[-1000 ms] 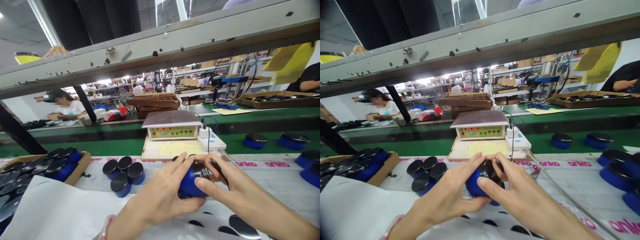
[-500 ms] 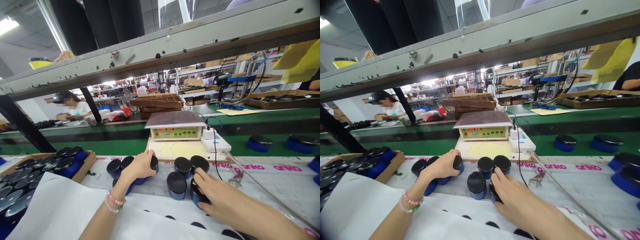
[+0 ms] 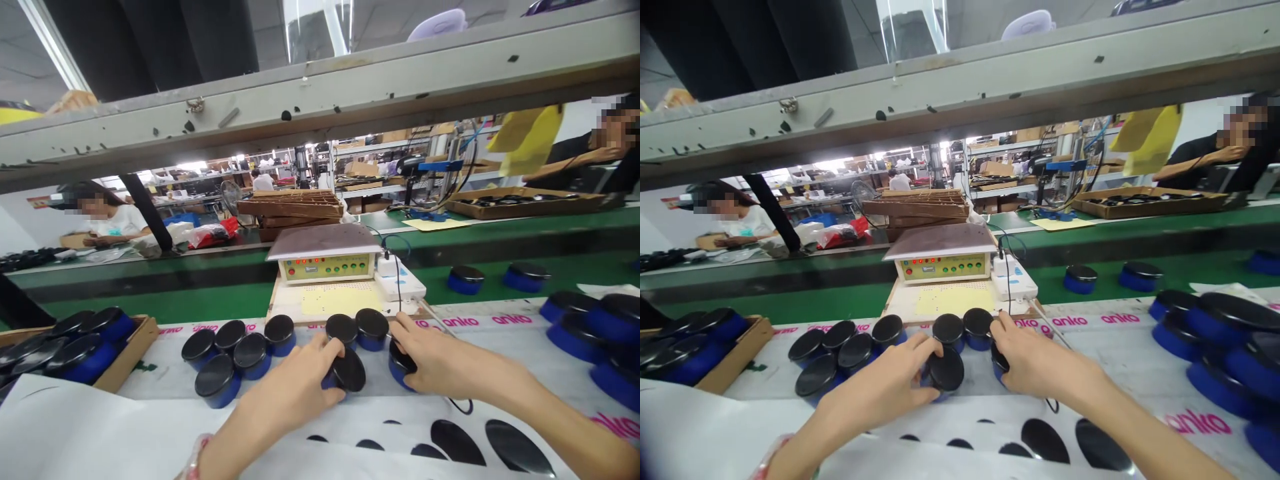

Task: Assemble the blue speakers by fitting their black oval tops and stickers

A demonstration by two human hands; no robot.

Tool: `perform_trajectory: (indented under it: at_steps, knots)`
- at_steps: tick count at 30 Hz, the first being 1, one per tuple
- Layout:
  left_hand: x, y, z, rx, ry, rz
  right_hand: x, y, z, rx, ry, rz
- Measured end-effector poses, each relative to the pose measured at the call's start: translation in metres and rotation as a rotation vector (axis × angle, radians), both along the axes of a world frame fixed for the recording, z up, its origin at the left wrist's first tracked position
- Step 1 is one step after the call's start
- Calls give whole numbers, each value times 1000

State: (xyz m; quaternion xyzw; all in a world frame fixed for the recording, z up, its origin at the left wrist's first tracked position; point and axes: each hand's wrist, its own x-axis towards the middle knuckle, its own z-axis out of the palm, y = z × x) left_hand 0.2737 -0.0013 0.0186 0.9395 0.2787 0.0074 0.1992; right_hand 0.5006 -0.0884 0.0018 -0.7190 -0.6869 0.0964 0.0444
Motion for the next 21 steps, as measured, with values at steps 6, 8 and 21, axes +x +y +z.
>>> perform_trajectory:
  at_steps: [6, 8, 21]
  knots:
    - [12, -8, -7, 46, 58, 91, -7, -4, 6, 8, -4, 0]
    - [17, -10, -12, 35, 0, 46, -6, -2, 6, 16, -13, -9]
    - [10, 13, -17, -62, -127, 51, -34, -15, 38, 187, 61, 92]
